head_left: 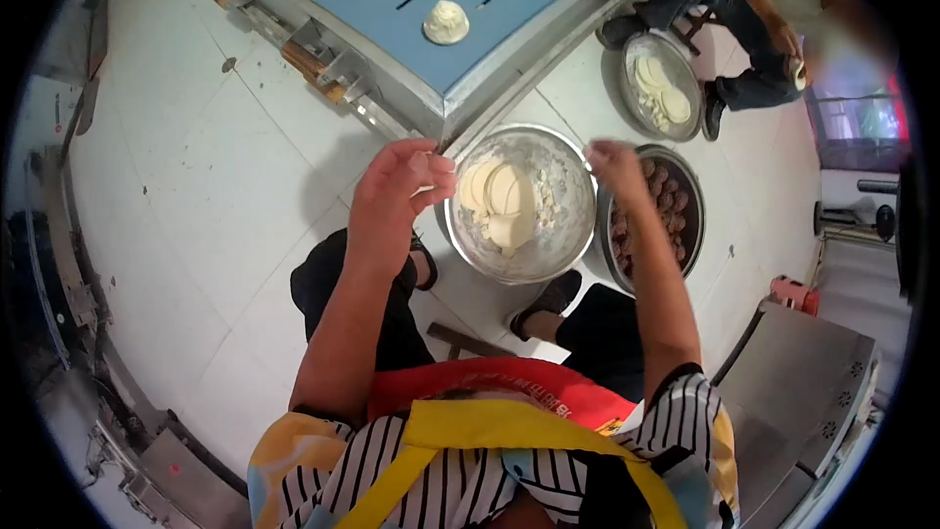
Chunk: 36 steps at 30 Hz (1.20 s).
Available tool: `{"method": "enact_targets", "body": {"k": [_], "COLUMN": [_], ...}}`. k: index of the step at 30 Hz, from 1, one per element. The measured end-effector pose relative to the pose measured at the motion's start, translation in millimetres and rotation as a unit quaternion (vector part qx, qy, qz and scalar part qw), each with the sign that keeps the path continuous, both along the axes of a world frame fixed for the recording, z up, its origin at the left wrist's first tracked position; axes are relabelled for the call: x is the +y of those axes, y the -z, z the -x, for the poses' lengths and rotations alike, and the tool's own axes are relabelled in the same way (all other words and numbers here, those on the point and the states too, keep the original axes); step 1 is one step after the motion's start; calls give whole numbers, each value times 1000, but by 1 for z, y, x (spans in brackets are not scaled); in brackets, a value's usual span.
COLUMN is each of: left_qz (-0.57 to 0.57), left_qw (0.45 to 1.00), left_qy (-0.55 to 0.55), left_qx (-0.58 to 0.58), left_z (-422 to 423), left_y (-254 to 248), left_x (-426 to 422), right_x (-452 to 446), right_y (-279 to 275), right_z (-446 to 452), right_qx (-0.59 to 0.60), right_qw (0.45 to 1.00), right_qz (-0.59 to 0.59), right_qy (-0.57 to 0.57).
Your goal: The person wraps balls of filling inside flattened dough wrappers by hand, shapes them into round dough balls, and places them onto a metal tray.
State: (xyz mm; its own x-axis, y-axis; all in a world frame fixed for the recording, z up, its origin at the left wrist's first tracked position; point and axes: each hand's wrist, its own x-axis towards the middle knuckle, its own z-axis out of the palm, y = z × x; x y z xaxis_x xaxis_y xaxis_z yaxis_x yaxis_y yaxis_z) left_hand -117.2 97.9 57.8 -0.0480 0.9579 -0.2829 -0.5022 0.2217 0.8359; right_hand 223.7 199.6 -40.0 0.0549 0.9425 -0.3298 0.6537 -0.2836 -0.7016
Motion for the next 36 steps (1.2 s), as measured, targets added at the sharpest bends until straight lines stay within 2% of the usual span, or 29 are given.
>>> {"method": "enact_targets", "body": {"k": [2, 5, 8, 11, 14, 17, 20, 21, 24, 25, 28, 29, 32, 35, 36], "left_qz": [6, -7, -11, -25, -29, -35, -11, -8, -3, -5, 4, 8, 1, 16, 17], "left_qw": [1000, 1000, 1000, 999, 998, 996, 998, 998, 997, 996, 993, 992, 990, 988, 986], "left_qy": [2, 21, 26, 40, 55, 76, 56, 56, 68, 81, 99, 100, 117, 111, 112], "left_qx": [-11, -2, -4, -5, 1, 26, 38, 42, 48, 48, 67, 77, 84, 110, 121], "left_z": [-3, -8, -13, -19, -19, -19, -22, -23, -28, -28, -33, -35, -36, -43, -46], "left_y": [-2, -3, -5, -2, 3, 6, 4, 3, 6, 7, 5, 2, 2, -1, -2], "left_x": [1, 1, 5, 7, 8, 9, 9, 10, 10, 10, 10, 10, 10, 10, 11], "right_x": [-36, -66, -78, -77, -66, -45, -27, -37, -98, -104, -122, -118, -118, -102, -97], "right_y": [74, 130, 193, 222, 247, 296, 259, 263, 295, 295, 274, 272, 262, 247, 220], "right_z": [-22, -28, -35, -18, 2, 5, 14, 12, 6, 12, 37, 38, 33, 7, 3], "right_qx": [-21, -27, -114, -70, -139, -124, -176, -192, -124, -111, -250, -250, -259, -60, 49], "right_qw": [996, 985, 985, 996, 973, 968, 979, 971, 988, 992, 965, 956, 952, 960, 970], "right_qz": [80, 172, 116, 45, -120, -147, 58, 124, -61, -33, 48, 120, 37, 111, 186], "right_qy": [-29, -16, -55, -33, -137, -163, -85, -62, -71, -59, -59, -95, -160, -251, -146]}}
